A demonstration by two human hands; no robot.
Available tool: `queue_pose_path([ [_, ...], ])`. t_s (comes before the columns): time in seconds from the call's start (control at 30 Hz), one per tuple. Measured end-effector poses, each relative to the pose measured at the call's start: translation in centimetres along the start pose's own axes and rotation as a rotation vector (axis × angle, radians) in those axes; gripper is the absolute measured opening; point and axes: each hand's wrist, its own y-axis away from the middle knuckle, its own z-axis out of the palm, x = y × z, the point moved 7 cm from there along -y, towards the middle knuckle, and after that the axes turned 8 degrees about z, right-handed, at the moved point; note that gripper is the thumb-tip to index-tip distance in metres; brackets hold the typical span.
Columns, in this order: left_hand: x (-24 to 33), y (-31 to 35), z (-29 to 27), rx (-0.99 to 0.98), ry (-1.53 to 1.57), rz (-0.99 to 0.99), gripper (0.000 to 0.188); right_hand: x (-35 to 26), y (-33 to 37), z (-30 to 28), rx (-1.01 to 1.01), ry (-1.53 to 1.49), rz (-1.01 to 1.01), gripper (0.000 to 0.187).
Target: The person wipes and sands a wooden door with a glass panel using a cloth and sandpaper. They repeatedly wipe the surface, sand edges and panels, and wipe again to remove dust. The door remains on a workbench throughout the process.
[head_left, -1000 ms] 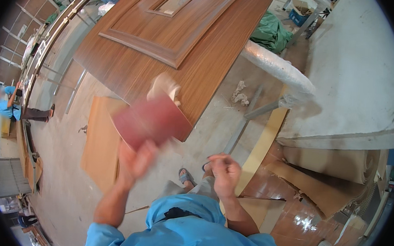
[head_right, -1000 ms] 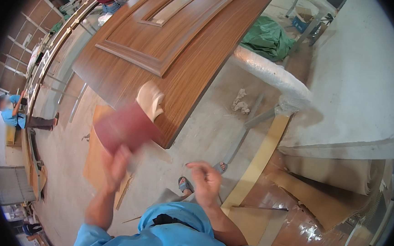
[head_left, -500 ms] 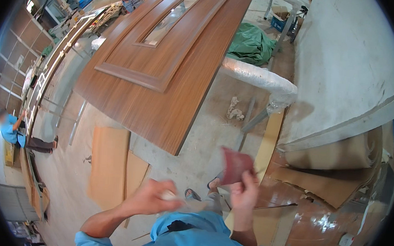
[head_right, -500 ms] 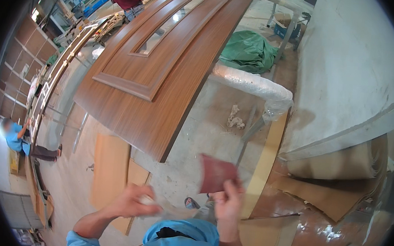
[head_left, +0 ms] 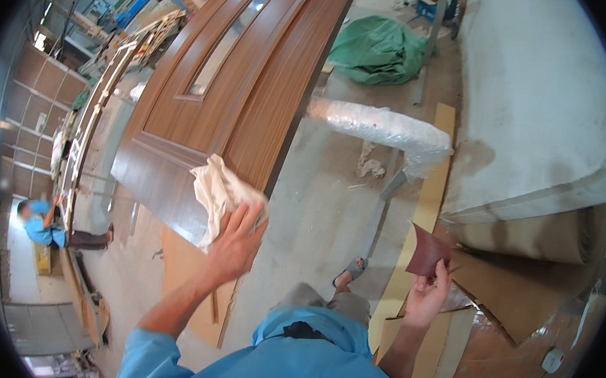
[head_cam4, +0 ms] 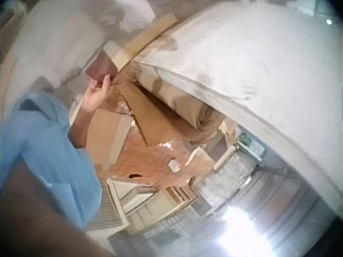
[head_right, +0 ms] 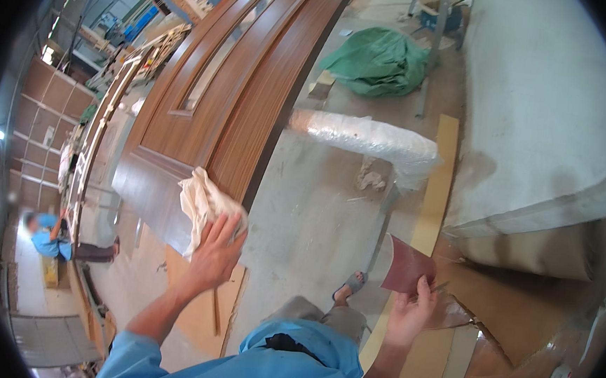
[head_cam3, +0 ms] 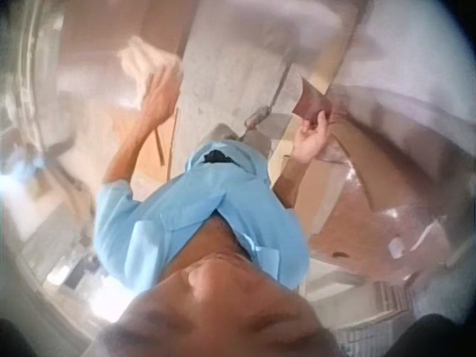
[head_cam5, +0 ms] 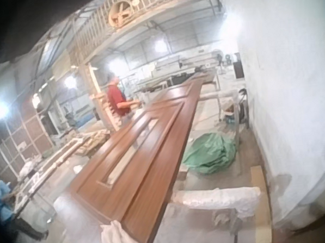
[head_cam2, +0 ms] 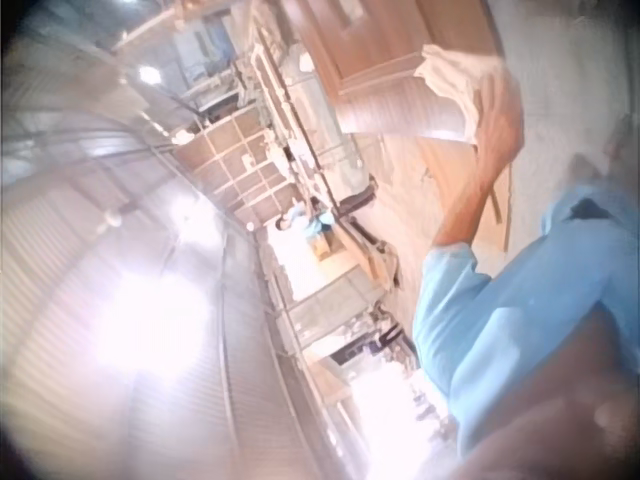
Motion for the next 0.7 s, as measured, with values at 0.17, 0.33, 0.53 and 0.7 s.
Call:
queue_pose_path([
  [0.17, -6.8, -17.3, -1.1, 0.144, 0.049, 0.077, 0.060, 0.7, -3.1, 0.1, -0.084, 0.001, 0.047, 0.010],
  [0.33, -13.6, -34.7, -3.8, 0.438, 0.048, -0.009, 0.066, 2.1, -3.8, -2.2, 0.123, 0.005, 0.087, 0.014],
  [0.53, -3.6, -9.2, 2.5, 0.056, -0.320, 0.012, 0.063, 2.2, -3.6, -2.3, 0.002, 0.142, 0.155, 0.013],
  [0.7, 6.9, 12.3, 1.3, 0.014, -0.096, -0.062, 0.035, -1.0, -3.7, -0.5, 0.037, 0.188, 0.106, 0.011],
])
